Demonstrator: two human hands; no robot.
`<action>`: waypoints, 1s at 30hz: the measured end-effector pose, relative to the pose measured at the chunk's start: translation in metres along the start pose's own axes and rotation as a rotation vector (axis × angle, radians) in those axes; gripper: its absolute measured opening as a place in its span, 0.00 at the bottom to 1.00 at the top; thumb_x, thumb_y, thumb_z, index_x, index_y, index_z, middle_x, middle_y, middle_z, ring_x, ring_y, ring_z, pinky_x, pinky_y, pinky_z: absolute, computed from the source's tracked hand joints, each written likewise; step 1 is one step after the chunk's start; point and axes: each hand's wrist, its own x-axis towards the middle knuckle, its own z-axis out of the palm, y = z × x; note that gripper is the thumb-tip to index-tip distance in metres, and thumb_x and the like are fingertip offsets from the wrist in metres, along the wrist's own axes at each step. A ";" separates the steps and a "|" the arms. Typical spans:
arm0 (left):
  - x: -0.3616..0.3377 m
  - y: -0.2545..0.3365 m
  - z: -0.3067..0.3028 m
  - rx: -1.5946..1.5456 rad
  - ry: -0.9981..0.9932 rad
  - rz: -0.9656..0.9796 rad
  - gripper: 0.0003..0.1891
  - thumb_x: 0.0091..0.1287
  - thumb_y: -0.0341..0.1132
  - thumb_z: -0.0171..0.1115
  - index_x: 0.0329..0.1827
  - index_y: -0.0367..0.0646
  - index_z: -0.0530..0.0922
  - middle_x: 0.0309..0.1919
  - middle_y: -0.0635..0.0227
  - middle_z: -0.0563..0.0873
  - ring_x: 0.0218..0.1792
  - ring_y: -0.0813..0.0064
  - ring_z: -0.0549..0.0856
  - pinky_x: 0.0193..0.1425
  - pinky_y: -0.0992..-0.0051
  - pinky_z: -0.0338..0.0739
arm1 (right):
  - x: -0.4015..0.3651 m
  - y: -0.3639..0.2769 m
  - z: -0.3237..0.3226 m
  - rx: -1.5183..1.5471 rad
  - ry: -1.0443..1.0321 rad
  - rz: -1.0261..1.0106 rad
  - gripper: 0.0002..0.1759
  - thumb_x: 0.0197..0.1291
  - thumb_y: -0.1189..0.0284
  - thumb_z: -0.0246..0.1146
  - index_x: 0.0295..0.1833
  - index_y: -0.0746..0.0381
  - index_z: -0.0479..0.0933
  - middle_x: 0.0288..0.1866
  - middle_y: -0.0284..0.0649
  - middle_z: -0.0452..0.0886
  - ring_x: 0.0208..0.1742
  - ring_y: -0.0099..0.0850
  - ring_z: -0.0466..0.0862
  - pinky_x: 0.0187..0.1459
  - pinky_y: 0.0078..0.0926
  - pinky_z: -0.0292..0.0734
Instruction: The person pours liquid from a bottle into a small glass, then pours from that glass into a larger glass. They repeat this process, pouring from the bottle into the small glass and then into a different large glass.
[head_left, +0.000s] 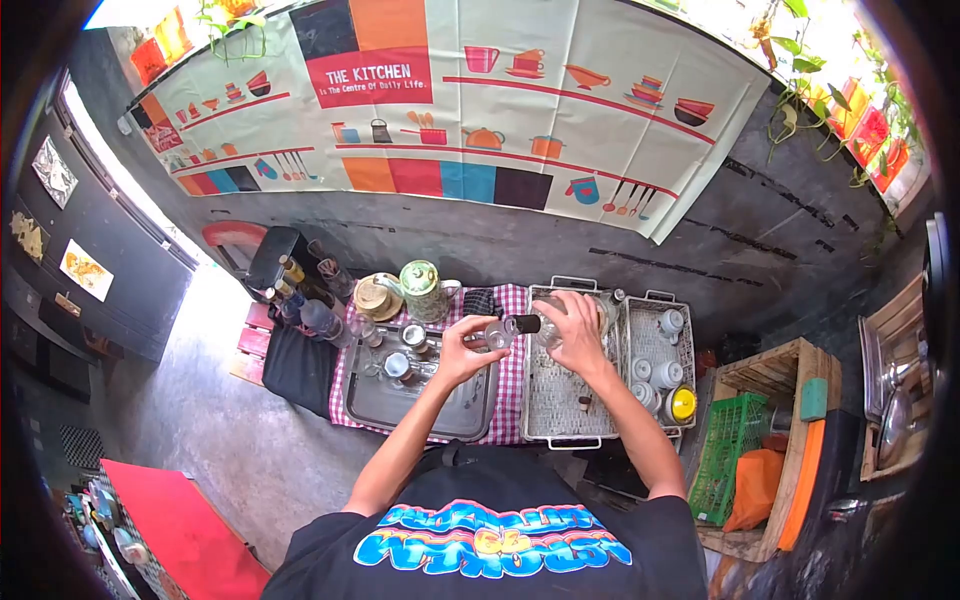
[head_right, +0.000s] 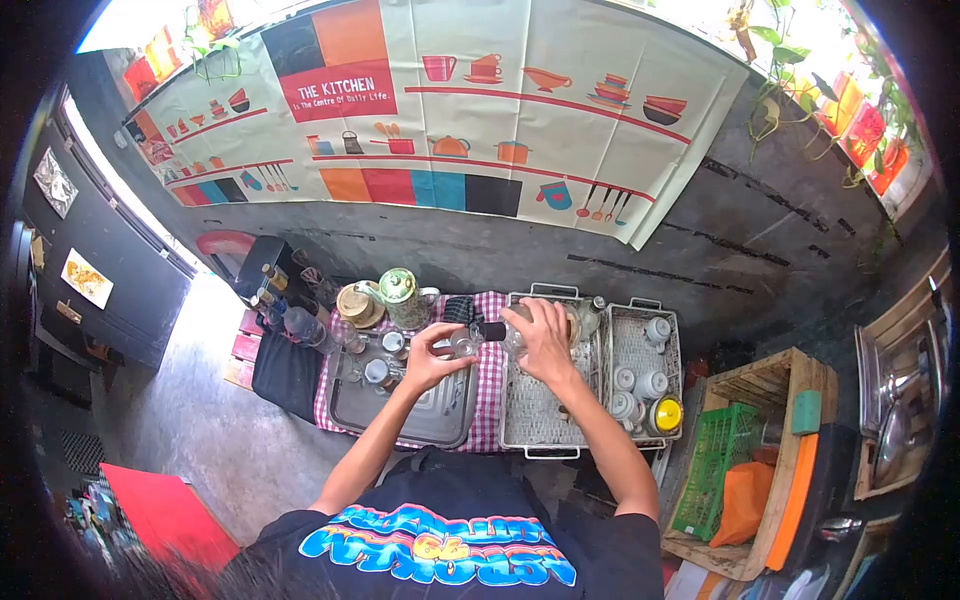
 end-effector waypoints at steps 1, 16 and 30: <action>0.000 0.002 -0.001 -0.004 -0.005 -0.007 0.30 0.50 0.28 0.83 0.59 0.39 0.83 0.52 0.69 0.83 0.55 0.76 0.85 0.55 0.71 0.88 | 0.002 -0.002 -0.002 0.003 -0.018 0.001 0.41 0.34 0.78 0.73 0.63 0.49 0.80 0.63 0.46 0.75 0.68 0.47 0.73 0.73 0.52 0.60; 0.008 0.002 -0.016 -0.003 -0.068 0.005 0.31 0.49 0.26 0.82 0.60 0.37 0.83 0.51 0.68 0.84 0.52 0.76 0.86 0.54 0.72 0.88 | 0.025 -0.014 -0.025 -0.210 -0.091 -0.138 0.36 0.47 0.83 0.66 0.64 0.46 0.78 0.63 0.47 0.74 0.68 0.49 0.71 0.73 0.60 0.57; 0.007 0.004 -0.020 -0.094 -0.037 0.016 0.30 0.49 0.27 0.83 0.58 0.35 0.83 0.51 0.68 0.85 0.54 0.76 0.86 0.57 0.71 0.87 | 0.036 -0.018 -0.026 -0.370 -0.073 -0.223 0.34 0.50 0.79 0.66 0.65 0.43 0.77 0.64 0.48 0.75 0.68 0.51 0.73 0.73 0.63 0.59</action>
